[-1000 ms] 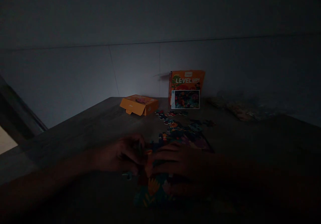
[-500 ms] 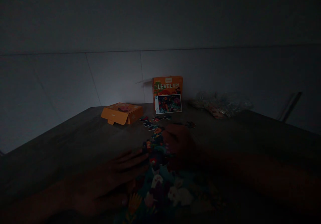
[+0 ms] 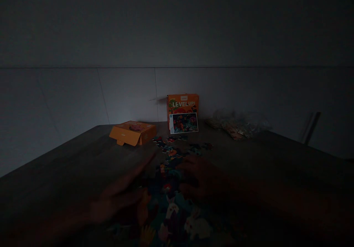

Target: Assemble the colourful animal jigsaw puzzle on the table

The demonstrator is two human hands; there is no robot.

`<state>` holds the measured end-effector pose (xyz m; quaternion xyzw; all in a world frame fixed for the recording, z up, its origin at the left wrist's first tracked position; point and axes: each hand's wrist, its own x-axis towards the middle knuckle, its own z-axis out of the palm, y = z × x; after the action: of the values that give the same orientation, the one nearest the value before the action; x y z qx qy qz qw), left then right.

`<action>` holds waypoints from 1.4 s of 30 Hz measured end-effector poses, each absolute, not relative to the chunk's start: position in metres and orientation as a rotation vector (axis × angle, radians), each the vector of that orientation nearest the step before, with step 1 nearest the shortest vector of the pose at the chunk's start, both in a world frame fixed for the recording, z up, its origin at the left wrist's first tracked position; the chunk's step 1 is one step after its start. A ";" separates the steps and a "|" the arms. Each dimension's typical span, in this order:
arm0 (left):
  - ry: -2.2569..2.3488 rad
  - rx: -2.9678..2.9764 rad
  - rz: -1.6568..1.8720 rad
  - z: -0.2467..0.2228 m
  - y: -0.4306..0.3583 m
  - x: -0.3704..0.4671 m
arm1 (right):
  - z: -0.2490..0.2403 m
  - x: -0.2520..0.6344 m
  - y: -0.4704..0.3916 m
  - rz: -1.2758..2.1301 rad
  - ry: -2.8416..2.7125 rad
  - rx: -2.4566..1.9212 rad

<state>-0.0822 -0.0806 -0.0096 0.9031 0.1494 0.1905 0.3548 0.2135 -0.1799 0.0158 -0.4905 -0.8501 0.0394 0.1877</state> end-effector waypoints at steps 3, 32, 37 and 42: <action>0.627 1.859 0.785 -0.014 -0.063 -0.066 | 0.004 0.209 -0.180 0.147 -2.337 -1.425; 0.076 2.506 0.547 0.010 -0.085 -0.051 | -0.014 0.214 -0.169 -0.039 -2.267 -0.912; 0.796 2.054 0.760 -0.005 -0.061 -0.051 | -0.014 0.221 -0.162 -0.312 -2.068 -1.202; 0.758 2.036 0.672 -0.004 -0.064 -0.049 | -0.004 0.214 -0.175 -0.329 -2.368 -1.472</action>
<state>-0.0488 -0.0639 -0.0042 0.8125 0.3024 0.2682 0.4201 0.2135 -0.1746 -0.0041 -0.5169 -0.8317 -0.1156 0.1662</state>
